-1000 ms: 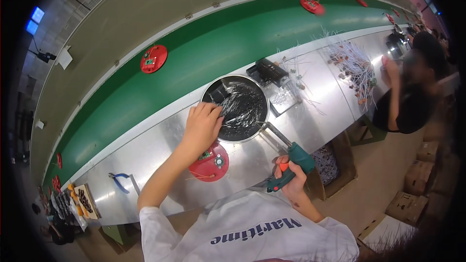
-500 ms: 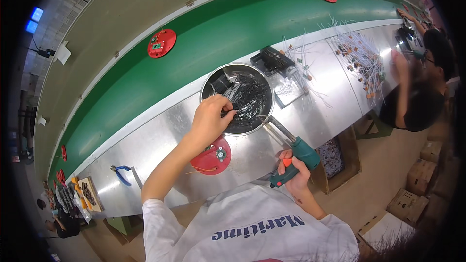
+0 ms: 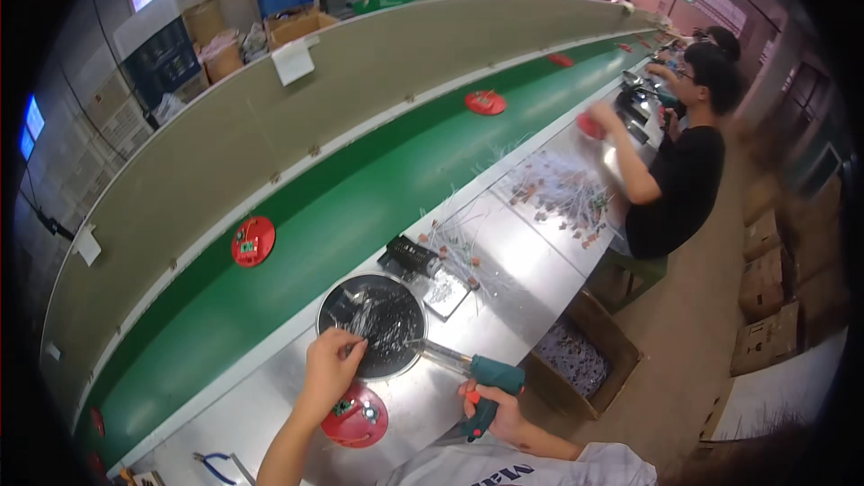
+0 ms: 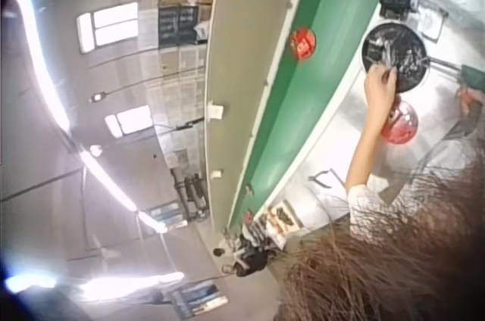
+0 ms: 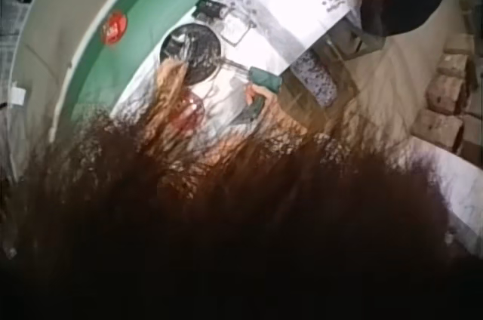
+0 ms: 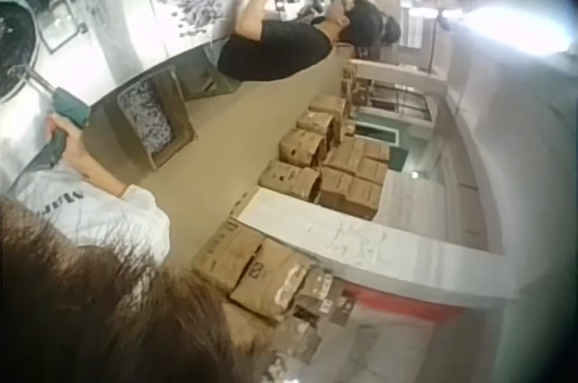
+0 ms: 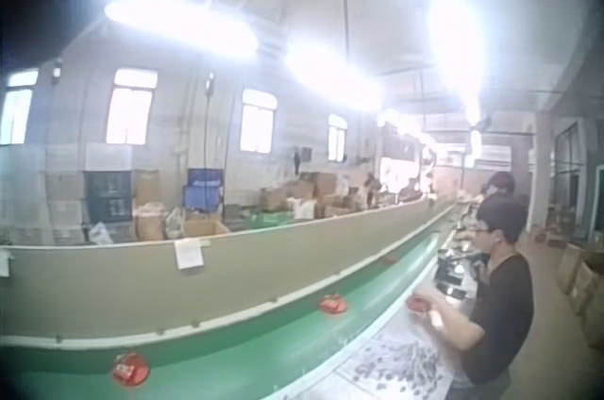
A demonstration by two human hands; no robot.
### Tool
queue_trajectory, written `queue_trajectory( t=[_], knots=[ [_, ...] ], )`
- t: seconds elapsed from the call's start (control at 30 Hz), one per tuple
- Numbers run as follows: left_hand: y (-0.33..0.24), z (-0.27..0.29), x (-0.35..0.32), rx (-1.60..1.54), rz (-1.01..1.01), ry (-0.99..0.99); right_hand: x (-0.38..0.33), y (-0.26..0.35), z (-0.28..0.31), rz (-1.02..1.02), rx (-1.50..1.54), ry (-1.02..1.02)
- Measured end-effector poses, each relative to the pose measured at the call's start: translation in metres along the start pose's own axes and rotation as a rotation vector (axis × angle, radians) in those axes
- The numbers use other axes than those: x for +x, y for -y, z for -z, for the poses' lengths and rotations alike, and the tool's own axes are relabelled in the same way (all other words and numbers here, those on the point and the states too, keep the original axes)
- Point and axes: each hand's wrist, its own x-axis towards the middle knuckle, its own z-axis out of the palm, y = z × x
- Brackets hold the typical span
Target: The person attaches wires to circuit boards on circular plastic bases using a soldering tool and places the assembled components onto a conveyor belt.
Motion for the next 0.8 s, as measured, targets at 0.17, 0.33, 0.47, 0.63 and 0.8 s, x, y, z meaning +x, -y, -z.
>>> queue_trajectory(
  t=[0.17,0.33,0.47,0.63,0.8],
  knots=[
    [-0.005,0.001,0.000,-0.030,-0.048,0.011,-0.003,-0.003,0.000,-0.004,0.028,0.028],
    [-0.025,0.014,-0.013,0.089,-0.109,-0.124,-0.009,-0.008,0.001,-0.017,0.023,0.036],
    [-0.042,0.026,-0.029,0.085,-0.129,-0.150,-0.002,-0.004,-0.001,-0.037,-0.041,-0.001],
    [-0.079,0.026,-0.079,-0.060,-0.278,0.067,-0.005,0.011,-0.027,0.005,-0.201,0.048],
    [-0.070,0.008,-0.118,-0.207,-0.227,0.119,0.010,0.014,-0.063,-0.062,-0.335,0.240]
  ],
)
